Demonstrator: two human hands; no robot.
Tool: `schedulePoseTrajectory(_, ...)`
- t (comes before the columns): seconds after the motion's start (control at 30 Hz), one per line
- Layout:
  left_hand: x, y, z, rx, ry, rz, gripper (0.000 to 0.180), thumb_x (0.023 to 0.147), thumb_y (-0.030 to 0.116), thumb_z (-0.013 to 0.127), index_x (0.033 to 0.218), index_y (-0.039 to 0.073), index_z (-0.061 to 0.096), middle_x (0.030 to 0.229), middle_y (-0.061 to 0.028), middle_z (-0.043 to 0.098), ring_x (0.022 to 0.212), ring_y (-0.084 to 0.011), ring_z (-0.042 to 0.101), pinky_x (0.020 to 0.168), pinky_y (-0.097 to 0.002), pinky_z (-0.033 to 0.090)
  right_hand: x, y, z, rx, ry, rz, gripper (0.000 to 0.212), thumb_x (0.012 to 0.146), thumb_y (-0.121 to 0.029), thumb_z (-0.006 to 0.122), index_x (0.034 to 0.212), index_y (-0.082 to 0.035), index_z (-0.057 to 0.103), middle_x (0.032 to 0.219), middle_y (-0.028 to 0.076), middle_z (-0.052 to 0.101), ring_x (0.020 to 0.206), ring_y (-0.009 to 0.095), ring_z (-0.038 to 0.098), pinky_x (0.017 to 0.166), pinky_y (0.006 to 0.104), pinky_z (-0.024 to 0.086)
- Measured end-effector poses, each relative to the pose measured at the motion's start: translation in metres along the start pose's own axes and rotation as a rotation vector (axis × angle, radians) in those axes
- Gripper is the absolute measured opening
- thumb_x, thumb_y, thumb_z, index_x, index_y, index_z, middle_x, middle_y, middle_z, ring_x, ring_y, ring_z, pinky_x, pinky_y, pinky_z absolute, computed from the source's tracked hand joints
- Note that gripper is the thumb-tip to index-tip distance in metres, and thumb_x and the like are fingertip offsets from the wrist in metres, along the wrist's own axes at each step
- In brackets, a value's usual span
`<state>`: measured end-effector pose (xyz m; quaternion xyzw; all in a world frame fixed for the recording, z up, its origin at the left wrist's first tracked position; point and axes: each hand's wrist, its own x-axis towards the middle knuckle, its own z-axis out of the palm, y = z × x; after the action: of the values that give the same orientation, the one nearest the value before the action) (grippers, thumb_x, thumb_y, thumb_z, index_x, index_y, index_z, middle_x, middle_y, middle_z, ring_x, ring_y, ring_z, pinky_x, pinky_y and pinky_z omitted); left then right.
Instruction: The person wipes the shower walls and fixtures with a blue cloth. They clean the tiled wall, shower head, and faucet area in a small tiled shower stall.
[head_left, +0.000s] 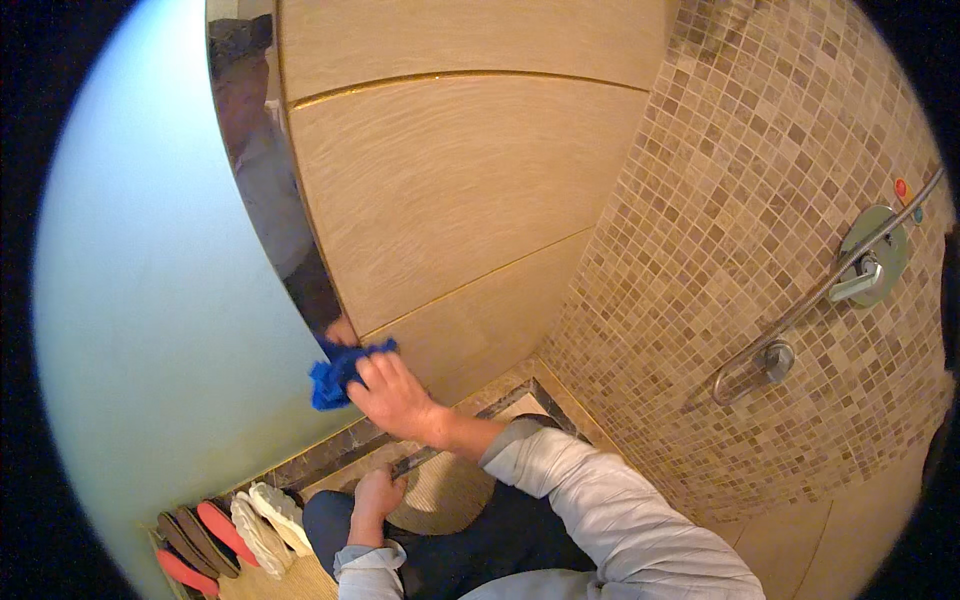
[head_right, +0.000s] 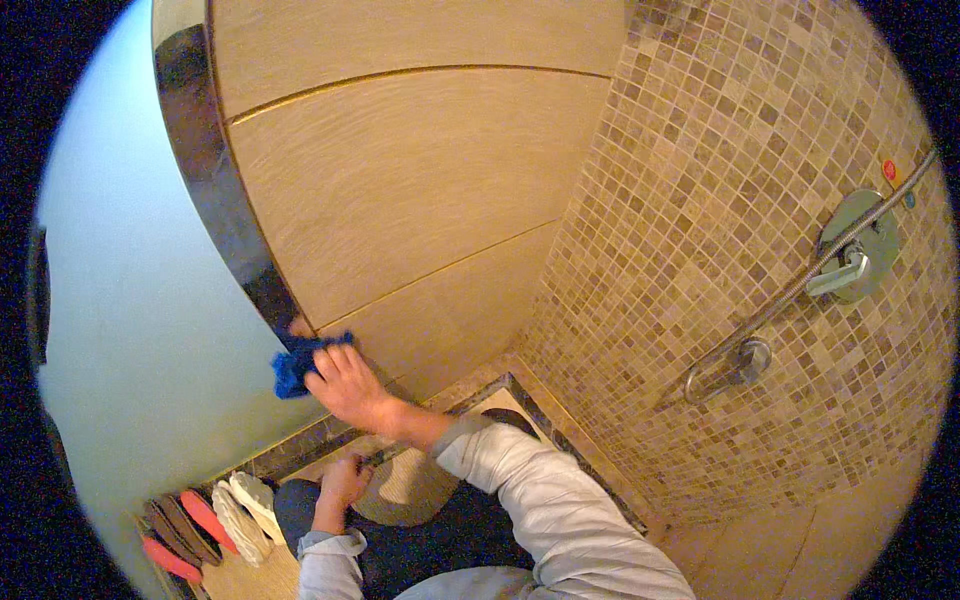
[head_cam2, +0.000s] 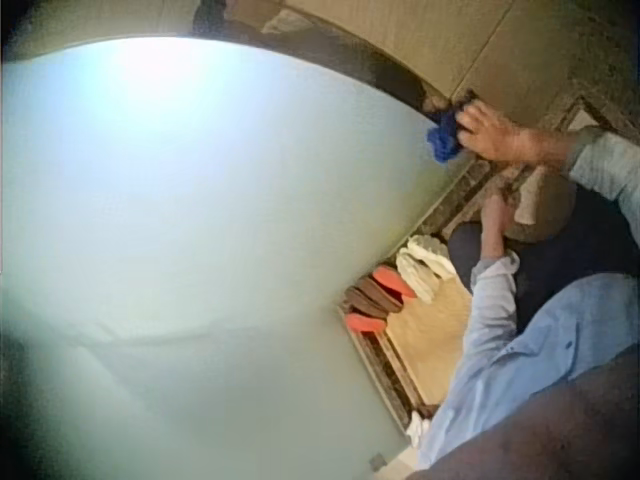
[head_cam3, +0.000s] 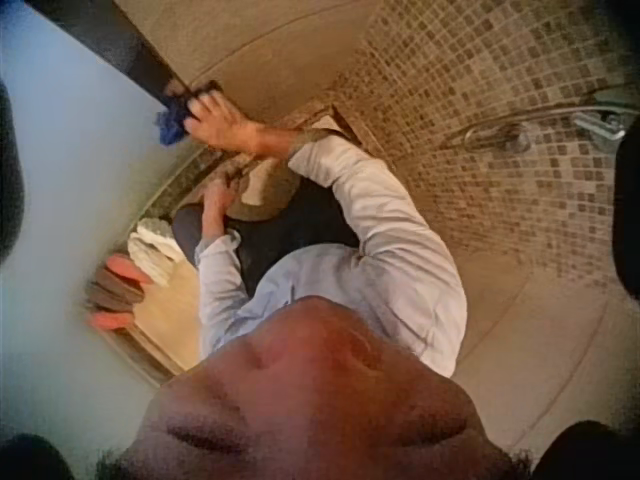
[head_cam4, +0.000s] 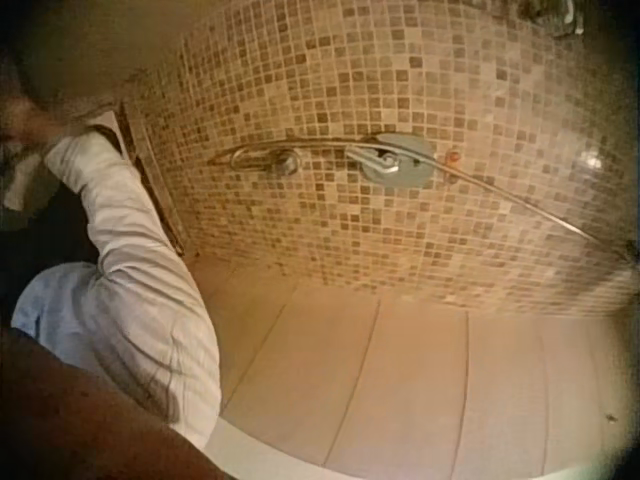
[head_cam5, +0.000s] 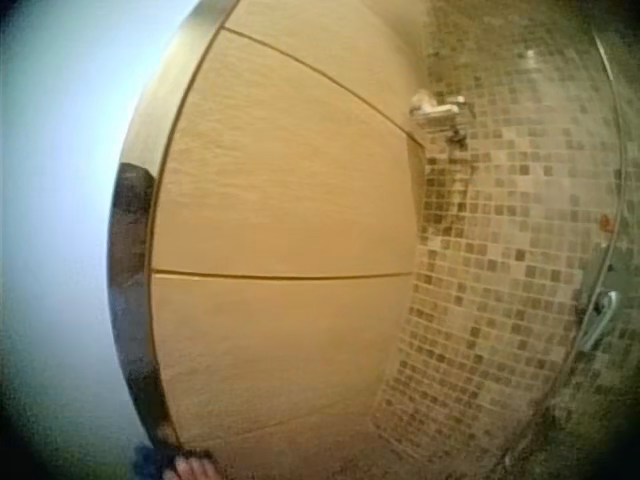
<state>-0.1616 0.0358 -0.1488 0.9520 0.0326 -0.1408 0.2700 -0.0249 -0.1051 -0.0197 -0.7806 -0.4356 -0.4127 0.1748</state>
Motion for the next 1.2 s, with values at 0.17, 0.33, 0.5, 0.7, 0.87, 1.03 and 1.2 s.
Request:
schedulePoseTrajectory(0.17,0.003,-0.012,0.010,0.026,-0.032,0.019,0.039,0.089,0.035,0.071,0.111,0.003,0.072,0.102,-0.0251,0.074,0.098,-0.0442,0.070,0.087,-0.0533,0.055,-0.098,0.005,0.056,0.077,-0.270,0.147,0.012,0.083,-0.018,0.061,0.089,-0.008,0.063,0.102,0.014,0.055,0.102,0.034,0.053,0.091,0.0475,0.046)
schedulePoseTrajectory(0.33,-0.003,-0.010,0.007,-0.022,0.093,0.012,0.040,0.089,0.035,0.070,0.114,0.004,0.071,0.100,-0.0235,0.074,0.096,-0.0438,0.071,0.086,-0.0532,0.056,-0.126,0.047,0.045,-0.001,-0.459,0.271,0.009,0.086,-0.011,0.061,0.085,-0.004,0.066,0.103,0.016,0.057,0.105,0.036,0.054,0.092,0.0482,0.046)
schedulePoseTrajectory(0.5,-0.008,-0.002,-0.001,-0.013,0.044,-0.001,0.038,0.089,0.034,0.070,0.113,0.005,0.071,0.096,-0.0218,0.075,0.094,-0.0423,0.071,0.084,-0.0524,0.056,-0.126,0.106,0.013,-0.026,-0.420,0.732,0.023,0.080,-0.004,0.059,0.101,0.003,0.067,0.120,0.026,0.057,0.117,0.044,0.052,0.103,0.0531,0.043)
schedulePoseTrajectory(0.7,-0.003,0.003,0.002,-0.007,0.050,0.049,0.037,0.088,0.033,0.071,0.112,0.005,0.071,0.094,-0.0200,0.075,0.093,-0.0404,0.072,0.083,-0.0514,0.056,-0.066,0.193,-0.050,0.009,0.397,1.035,0.029,0.077,0.001,0.057,0.105,0.002,0.050,0.106,0.025,0.052,0.106,0.046,0.051,0.097,0.0527,0.042)
schedulePoseTrajectory(0.87,0.000,0.000,0.010,-0.040,0.039,0.068,0.038,0.089,0.034,0.070,0.114,0.005,0.071,0.093,-0.0187,0.075,0.093,-0.0397,0.072,0.083,-0.0505,0.056,0.022,0.178,-0.098,-0.047,0.471,0.741,0.026,0.077,0.002,0.056,0.103,0.002,0.052,0.104,0.023,0.050,0.100,0.041,0.052,0.090,0.0480,0.045)
schedulePoseTrajectory(1.03,0.000,0.010,0.006,0.036,0.011,0.011,0.039,0.089,0.034,0.070,0.114,0.005,0.071,0.093,-0.0193,0.075,0.093,-0.0398,0.072,0.083,-0.0507,0.056,0.003,0.097,-0.053,-0.031,-0.086,0.436,0.019,0.081,-0.013,0.061,0.096,-0.001,0.061,0.102,0.030,0.056,0.095,0.047,0.057,0.079,0.0578,0.049)
schedulePoseTrajectory(1.2,0.000,0.019,0.008,-0.009,-0.014,0.049,0.039,0.089,0.034,0.071,0.114,0.005,0.071,0.095,-0.0204,0.075,0.095,-0.0408,0.071,0.085,-0.0510,0.056,-0.122,0.097,0.014,-0.028,-0.248,0.388,0.010,0.077,-0.007,0.066,0.085,-0.001,0.063,0.099,0.025,0.061,0.102,0.047,0.057,0.089,0.0529,0.049)
